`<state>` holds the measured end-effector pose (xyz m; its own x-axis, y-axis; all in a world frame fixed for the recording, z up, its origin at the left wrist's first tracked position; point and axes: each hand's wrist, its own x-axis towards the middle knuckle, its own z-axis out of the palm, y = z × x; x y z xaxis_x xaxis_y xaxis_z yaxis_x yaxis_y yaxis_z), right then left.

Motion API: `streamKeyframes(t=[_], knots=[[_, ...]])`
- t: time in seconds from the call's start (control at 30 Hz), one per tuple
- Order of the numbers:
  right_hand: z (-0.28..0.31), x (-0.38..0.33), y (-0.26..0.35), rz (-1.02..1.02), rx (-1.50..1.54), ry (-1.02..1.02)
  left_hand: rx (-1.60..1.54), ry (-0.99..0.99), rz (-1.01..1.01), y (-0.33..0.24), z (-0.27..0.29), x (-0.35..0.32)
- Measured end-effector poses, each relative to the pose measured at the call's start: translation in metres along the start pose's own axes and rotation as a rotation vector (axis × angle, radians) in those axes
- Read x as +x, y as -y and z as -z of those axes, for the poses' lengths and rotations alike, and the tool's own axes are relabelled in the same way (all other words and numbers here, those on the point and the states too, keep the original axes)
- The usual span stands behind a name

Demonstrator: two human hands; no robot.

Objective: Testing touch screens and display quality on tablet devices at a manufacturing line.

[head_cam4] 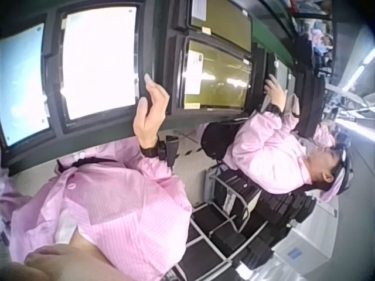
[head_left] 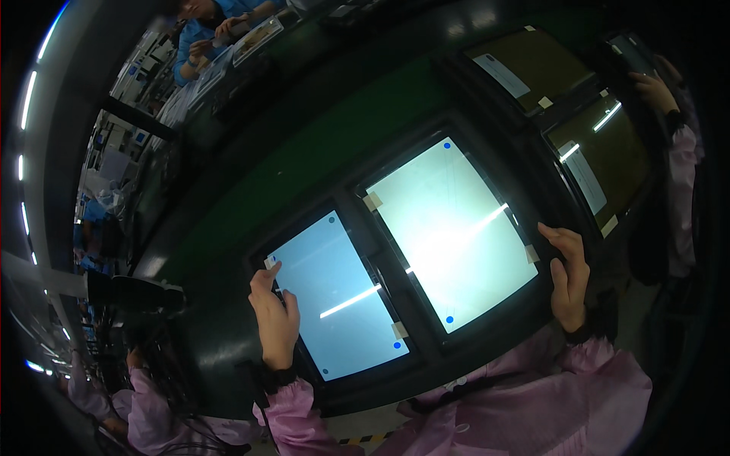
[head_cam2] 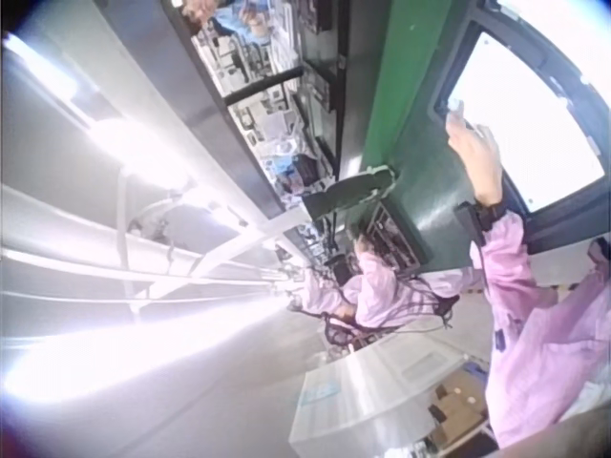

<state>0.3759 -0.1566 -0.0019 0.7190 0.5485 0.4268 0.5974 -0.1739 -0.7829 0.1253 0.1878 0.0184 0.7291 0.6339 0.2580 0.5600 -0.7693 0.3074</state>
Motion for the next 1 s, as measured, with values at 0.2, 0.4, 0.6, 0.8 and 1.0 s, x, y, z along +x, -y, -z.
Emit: streamKeyframes(t=[0.2,0.4,0.6,0.8,1.0], knots=[[0.003,-0.002,0.000,0.002,-0.049,0.015,-0.035,0.176,0.036,-0.043,0.012,-0.036],[0.003,0.000,0.001,0.010,-0.046,0.026,-0.127,0.354,-0.033,-0.085,0.015,-0.080],[0.002,-0.002,-0.002,0.008,-0.033,0.021,-0.223,0.492,-0.077,-0.104,0.015,-0.102],[0.003,-0.003,-0.004,0.019,-0.039,0.029,-0.337,0.262,-0.178,-0.106,0.003,-0.109],[0.003,0.000,-0.003,0.037,-0.056,0.033,-0.265,0.442,-0.173,-0.109,0.011,-0.107]])
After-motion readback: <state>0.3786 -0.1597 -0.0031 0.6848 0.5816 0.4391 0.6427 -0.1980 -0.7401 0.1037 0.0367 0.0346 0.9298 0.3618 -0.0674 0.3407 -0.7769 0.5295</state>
